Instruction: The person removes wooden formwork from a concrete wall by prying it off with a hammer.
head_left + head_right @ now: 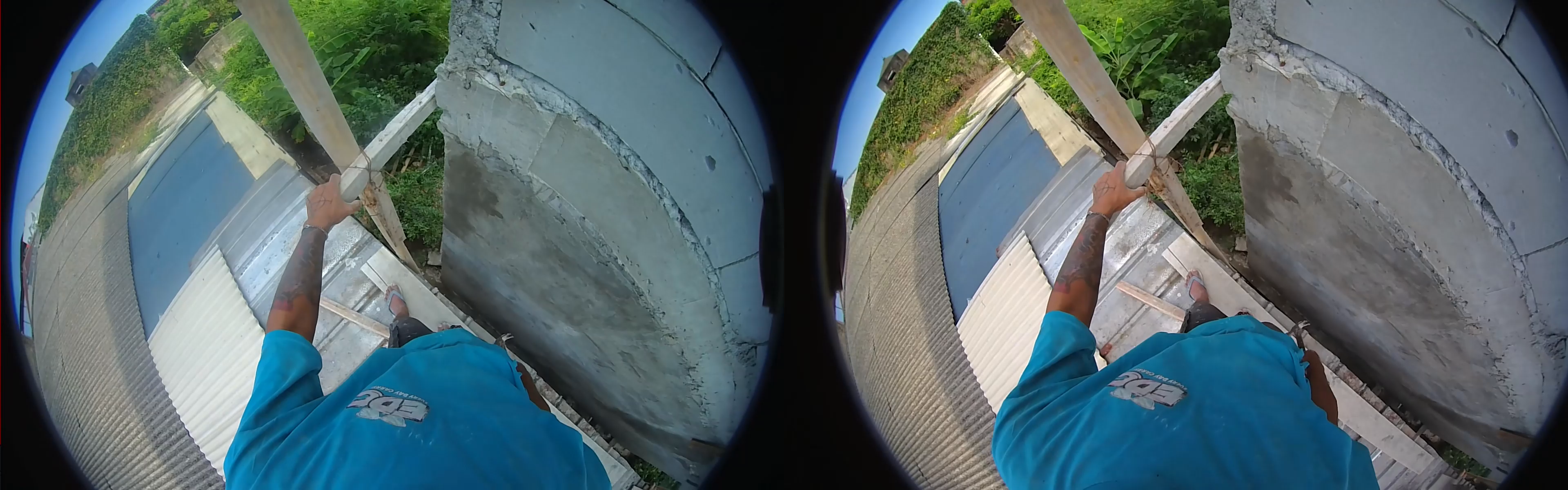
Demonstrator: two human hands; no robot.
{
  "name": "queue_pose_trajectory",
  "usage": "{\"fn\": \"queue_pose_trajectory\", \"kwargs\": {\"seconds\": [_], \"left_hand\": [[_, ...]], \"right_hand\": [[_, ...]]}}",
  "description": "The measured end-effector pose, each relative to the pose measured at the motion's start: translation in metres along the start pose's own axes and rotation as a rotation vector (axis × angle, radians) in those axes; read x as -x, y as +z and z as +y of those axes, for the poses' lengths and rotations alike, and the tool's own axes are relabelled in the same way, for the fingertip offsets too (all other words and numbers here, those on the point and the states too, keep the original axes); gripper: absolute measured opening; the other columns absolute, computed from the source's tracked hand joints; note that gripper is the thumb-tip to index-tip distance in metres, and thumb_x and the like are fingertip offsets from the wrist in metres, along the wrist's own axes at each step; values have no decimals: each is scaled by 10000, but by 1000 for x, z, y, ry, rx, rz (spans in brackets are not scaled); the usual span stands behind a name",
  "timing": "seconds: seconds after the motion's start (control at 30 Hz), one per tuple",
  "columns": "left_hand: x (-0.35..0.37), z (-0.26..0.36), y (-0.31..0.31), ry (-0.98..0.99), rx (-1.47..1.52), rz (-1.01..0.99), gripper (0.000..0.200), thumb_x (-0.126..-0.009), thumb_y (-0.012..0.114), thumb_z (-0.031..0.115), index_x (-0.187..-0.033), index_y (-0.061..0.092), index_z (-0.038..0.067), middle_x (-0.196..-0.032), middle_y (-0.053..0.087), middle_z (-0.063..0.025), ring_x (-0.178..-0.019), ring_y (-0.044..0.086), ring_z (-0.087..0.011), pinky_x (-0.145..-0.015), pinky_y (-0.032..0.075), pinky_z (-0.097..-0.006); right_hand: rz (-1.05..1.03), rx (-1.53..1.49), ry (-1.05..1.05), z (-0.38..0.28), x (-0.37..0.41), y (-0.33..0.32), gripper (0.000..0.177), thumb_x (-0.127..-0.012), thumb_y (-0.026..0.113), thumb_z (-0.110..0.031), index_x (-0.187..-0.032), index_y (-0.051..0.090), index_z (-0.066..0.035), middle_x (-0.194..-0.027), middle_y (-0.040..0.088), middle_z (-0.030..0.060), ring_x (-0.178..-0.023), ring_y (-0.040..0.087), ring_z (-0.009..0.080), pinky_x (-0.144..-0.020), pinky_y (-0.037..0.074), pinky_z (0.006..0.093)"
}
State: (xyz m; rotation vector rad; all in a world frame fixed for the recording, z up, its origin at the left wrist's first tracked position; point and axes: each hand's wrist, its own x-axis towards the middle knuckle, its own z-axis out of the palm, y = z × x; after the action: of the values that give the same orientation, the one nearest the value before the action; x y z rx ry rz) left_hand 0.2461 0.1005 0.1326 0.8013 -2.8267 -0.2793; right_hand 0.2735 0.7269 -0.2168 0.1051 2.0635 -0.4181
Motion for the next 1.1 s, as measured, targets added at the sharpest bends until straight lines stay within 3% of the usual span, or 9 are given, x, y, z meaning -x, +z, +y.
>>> {"fn": "queue_pose_trajectory", "kwargs": {"seconds": [0.27,0.3,0.33,0.37,0.43,0.57,0.6,0.63,1.1], "left_hand": [[4,5,11,-55,-91,61,522,-697,755,354,-1097,562,79,-918,675,-208,-878,647,-398,-760,493,-490],[4,5,14,-73,-119,74,515,-700,753,353,-1090,563,75,-923,674,-208,-890,643,-402,-764,491,-493],[5,4,16,-41,-117,82,514,-701,753,356,-1086,563,72,-926,672,-211,-898,639,-407,-766,489,-494],[6,1,17,-21,-118,96,513,-702,753,358,-1081,562,69,-928,669,-215,-906,635,-412,-767,488,-495],[1,3,19,10,-121,115,510,-706,752,362,-1070,560,61,-928,667,-220,-910,631,-419,-767,487,-497],[2,0,17,2,-117,123,504,-716,749,377,-1046,557,49,-905,664,-225,-886,632,-429,-759,487,-503],[3,2,16,-17,-116,124,503,-718,748,381,-1041,557,47,-897,664,-225,-878,632,-431,-758,487,-505],[3,5,13,-42,-141,82,510,-732,737,405,-1047,561,45,-881,665,-235,-863,635,-439,-754,487,-508],[3,3,10,-112,-87,53,427,-748,686,422,-963,586,66,-846,677,-193,-822,659,-389,-718,502,-479]], "right_hand": [[131,151,-150,15,-44,33,494,-878,466,-504,-985,685,-73,-944,660,253,-919,633,434,-780,497,496],[79,103,-83,-4,-14,17,551,-891,414,-565,-1095,654,-112,-973,660,253,-963,634,417,-820,501,489],[31,30,-138,-1,-17,19,618,-842,541,-604,-981,732,-33,-1007,701,199,-897,693,347,-832,537,433],[29,-39,-56,-9,-8,16,582,-848,564,-573,-928,735,-22,-942,711,175,-783,706,313,-743,565,423],[-6,-204,94,-30,36,-6,702,-782,579,-639,-1058,696,-5,-1096,654,273,-1037,641,392,-894,494,458],[15,-250,191,-19,32,9,718,-737,642,-634,-1039,705,14,-1025,693,232,-1005,669,353,-854,519,431],[35,-211,167,-8,20,19,623,-751,647,-540,-995,710,30,-906,711,196,-787,713,289,-694,573,384],[-59,-192,144,1,13,22,664,-762,628,-573,-1022,702,34,-946,703,228,-880,706,314,-765,554,432],[-22,-74,134,-7,19,21,680,-774,608,-591,-1013,700,40,-972,691,255,-949,684,347,-823,525,465]]}}
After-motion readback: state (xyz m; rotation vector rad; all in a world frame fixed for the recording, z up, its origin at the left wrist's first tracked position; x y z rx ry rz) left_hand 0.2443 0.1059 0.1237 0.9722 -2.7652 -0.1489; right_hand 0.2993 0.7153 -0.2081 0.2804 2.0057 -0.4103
